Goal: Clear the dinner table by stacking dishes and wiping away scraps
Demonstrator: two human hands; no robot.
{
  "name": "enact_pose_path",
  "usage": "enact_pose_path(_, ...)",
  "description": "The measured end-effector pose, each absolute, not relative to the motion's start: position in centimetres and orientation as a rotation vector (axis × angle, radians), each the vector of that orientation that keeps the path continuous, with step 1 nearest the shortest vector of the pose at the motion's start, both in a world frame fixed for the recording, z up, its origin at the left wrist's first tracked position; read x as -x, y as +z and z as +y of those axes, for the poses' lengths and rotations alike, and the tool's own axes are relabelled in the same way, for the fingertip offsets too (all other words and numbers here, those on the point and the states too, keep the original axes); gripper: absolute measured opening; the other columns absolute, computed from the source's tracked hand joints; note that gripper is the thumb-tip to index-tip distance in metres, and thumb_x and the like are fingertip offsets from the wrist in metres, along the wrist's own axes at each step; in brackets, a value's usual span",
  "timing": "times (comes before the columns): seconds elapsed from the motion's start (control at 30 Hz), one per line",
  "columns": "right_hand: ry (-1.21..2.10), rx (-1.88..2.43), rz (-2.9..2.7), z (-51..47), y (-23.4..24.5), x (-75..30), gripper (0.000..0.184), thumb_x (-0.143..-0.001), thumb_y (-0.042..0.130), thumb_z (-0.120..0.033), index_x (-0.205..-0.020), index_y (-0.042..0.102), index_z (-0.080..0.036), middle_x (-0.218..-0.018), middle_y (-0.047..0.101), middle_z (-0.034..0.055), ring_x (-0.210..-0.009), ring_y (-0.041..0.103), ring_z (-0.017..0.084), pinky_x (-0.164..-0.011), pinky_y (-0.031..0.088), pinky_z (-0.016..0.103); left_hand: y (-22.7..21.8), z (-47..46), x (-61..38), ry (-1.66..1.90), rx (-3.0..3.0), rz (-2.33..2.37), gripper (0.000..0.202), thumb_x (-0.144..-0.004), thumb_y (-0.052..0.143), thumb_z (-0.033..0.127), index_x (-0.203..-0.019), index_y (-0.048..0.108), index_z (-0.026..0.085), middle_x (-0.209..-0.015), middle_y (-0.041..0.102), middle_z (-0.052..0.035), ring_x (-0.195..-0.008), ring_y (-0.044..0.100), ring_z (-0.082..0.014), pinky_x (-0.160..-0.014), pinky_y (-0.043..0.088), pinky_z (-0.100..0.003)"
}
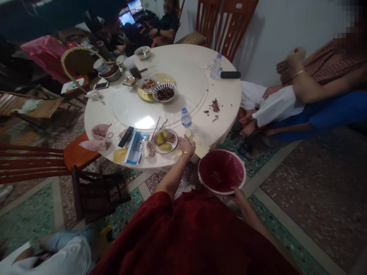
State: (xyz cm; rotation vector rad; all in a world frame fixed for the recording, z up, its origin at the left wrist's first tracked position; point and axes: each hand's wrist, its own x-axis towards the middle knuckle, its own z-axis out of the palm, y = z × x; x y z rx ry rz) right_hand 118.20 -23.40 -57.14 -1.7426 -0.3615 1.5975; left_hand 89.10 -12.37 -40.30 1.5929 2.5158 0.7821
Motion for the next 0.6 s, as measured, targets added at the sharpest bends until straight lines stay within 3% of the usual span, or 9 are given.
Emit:
enact_pose_path(0.07,1.617,1.777,-0.321,-22.8,-56.6,-118.2,0.013,-0.062,0.059,-0.018,-0.074,0.055,-0.021,-0.063,0.058,-0.0009,-0.067,0.057,0.018,-0.066,0.053,0.031,-41.7,-11.8,-89.1,0.903,-1.599,2.512,0.066,-0.085,0.047,0.021,-0.143,0.029,-0.001,-0.148,0.026,-0.031,-0.138,0.028,-0.0357,-0.109,0.027,-0.047)
enact_pose_path(0.13,1.63,1.765,-0.299,-22.3,-55.8,-118.2,0.014,-0.062,0.058,-0.017,-0.075,0.056,-0.02,-0.063,0.059,-0.0012,-0.065,0.057,0.017,-0.065,0.053,0.03,-42.5,-11.1,-88.6,1.041,-1.66,2.452,0.055,-0.081,0.044,0.009,-0.136,0.042,0.001,-0.144,0.035,-0.0274,-0.137,0.032,-0.032,-0.108,0.029,-0.045)
enact_pose_path(0.23,1.642,1.764,-0.27,-21.7,-54.6,-118.4,0.015,-0.062,0.058,-0.015,-0.076,0.055,-0.018,-0.062,0.06,-0.0003,-0.061,0.056,0.015,-0.061,0.053,0.029,-42.7,-9.7,-87.6,1.19,-1.79,2.293,0.037,-0.077,0.044,0.002,-0.109,0.062,0.011,-0.118,0.058,-0.0192,-0.117,0.051,-0.0269,-0.099,0.04,-0.041)
enact_pose_path(0.33,1.622,1.802,-0.256,-20.8,-53.9,-118.6,0.015,-0.063,0.058,-0.015,-0.077,0.055,-0.017,-0.061,0.06,0.0007,-0.06,0.055,0.015,-0.058,0.052,0.028,-42.1,-7.8,-87.2,1.238,-1.972,2.148,0.021,-0.079,0.05,0.007,-0.093,0.065,0.014,-0.097,0.062,-0.0142,-0.099,0.056,-0.0242,-0.09,0.044,-0.039)
enact_pose_path(0.4,1.615,1.819,-0.249,-20.0,-53.8,-118.5,0.015,-0.062,0.059,-0.015,-0.077,0.054,-0.017,-0.062,0.059,0.001,-0.061,0.055,0.015,-0.057,0.052,0.028,-41.5,-6.5,-87.5,1.198,-2.084,2.071,0.017,-0.081,0.054,0.013,-0.095,0.065,0.013,-0.098,0.061,-0.0144,-0.099,0.056,-0.0238,-0.09,0.045,-0.039)
enact_pose_path(0.6,1.625,1.841,-0.239,-17.8,-53.7,-117.9,0.017,-0.06,0.059,-0.015,-0.075,0.054,-0.017,-0.067,0.058,0.0019,-0.062,0.055,0.016,-0.055,0.052,0.026,-38.3,-7.5,-84.4,1.145,-2.156,2.007,0.035,-0.081,0.054,0.017,-0.115,0.061,0.013,-0.12,0.058,-0.0139,-0.112,0.053,-0.0225,-0.099,0.041,-0.036)
